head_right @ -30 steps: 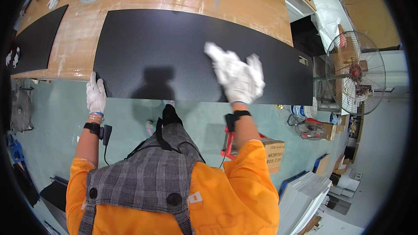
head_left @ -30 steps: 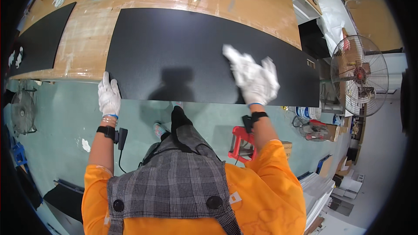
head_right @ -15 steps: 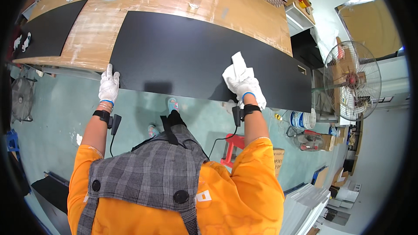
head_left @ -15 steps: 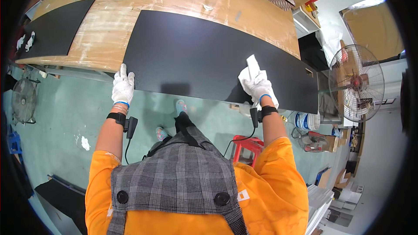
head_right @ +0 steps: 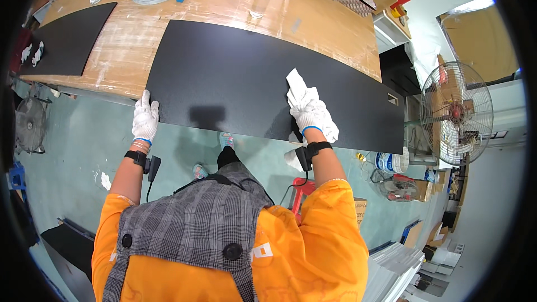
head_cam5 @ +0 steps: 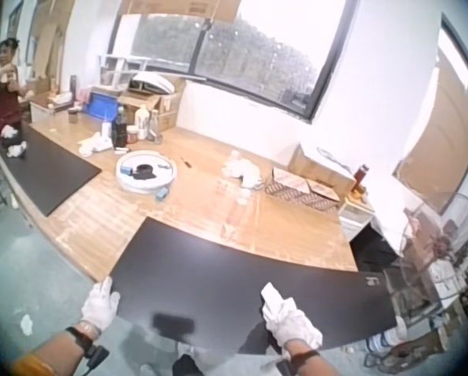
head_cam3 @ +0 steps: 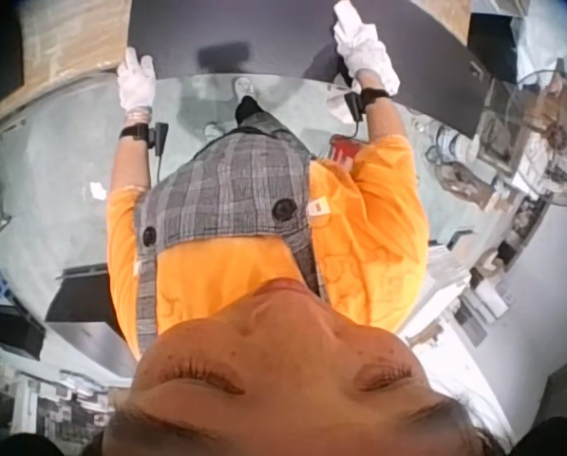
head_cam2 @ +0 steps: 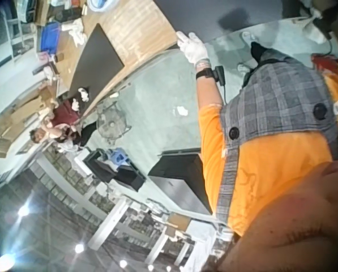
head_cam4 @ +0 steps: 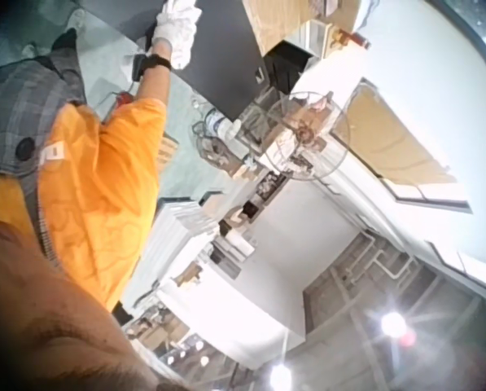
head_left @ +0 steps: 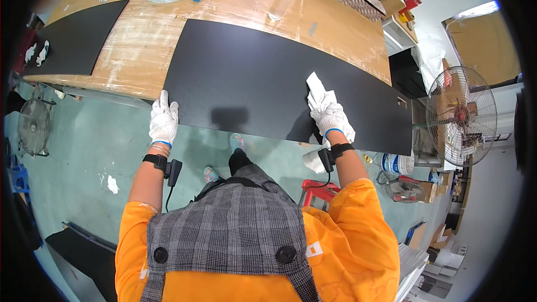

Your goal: Picking up, moving, and wiping down black furniture panels using a cloth and a sanding block in an industrial workshop.

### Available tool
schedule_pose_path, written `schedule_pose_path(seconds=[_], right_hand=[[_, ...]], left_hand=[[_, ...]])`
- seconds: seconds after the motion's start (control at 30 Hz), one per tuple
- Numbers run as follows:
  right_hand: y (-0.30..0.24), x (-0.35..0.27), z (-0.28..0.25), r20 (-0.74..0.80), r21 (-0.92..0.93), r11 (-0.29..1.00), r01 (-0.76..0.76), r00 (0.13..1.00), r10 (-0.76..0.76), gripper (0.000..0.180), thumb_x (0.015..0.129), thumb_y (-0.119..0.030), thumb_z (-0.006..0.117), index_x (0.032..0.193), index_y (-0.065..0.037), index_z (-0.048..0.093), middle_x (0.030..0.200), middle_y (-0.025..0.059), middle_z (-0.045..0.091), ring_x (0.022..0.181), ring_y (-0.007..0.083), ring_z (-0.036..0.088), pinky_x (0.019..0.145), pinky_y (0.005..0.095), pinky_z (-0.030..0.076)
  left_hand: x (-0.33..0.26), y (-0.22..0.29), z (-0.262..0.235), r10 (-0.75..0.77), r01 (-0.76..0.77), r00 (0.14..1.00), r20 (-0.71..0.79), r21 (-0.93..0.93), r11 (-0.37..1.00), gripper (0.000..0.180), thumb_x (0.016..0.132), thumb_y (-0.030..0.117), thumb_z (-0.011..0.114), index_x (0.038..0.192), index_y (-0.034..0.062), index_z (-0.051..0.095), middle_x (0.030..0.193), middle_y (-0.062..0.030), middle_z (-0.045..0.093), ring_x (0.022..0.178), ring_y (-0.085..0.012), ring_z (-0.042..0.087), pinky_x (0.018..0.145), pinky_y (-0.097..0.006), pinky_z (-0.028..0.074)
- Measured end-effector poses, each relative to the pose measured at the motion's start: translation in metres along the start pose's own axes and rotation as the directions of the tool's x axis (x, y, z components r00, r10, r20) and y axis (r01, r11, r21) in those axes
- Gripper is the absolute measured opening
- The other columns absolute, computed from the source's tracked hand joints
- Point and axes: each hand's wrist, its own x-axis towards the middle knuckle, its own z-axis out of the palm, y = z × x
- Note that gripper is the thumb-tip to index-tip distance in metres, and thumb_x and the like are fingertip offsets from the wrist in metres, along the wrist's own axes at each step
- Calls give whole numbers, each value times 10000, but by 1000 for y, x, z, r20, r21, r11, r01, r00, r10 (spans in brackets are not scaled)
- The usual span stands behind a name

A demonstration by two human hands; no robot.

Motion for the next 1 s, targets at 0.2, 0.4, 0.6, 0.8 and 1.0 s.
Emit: schedule_pose_path(seconds=[0.2,0.4,0.6,0.8,1.0], right_hand=[[-4,4,-5,20,69,997,-23,1000,21,726,724,-517,710,1277,-88,519,1163,172,581,1099,310,574,929,388,471],[-9,-9,-13,20,-30,998,50,999,-50,676,799,-454,649,1311,-42,489,1213,229,539,1128,356,556,939,398,467],[-8,-4,-12,53,72,997,5,999,-9,617,788,-461,657,1214,-25,565,1221,237,538,1134,358,552,939,391,465],[-12,-12,-21,63,43,999,31,997,-34,570,766,-389,699,1210,-59,564,1120,187,617,1052,332,605,878,410,502],[25,-6,5,-305,109,994,-31,950,63,432,861,-429,562,1098,-68,573,1095,168,616,990,343,614,810,443,484]], left_hand=[[2,1,1,18,-18,1000,-18,-4,1000,540,937,372,508,1405,132,385,1303,-207,479,1134,-383,518,936,-457,457],[1,1,-1,16,-16,1000,-4,-23,1000,536,939,364,508,1402,122,388,1301,-214,479,1137,-386,514,942,-454,452],[0,-4,3,41,-41,999,-24,-28,999,538,940,363,506,1405,122,384,1303,-214,478,1146,-383,510,945,-455,451],[1,-5,4,25,-25,1000,-13,-17,1000,540,943,370,500,1412,131,378,1298,-211,481,1141,-380,512,941,-457,453],[1,1,0,36,-36,999,-17,-9,999,545,942,377,495,1415,134,375,1289,-208,484,1120,-383,522,930,-460,459]])
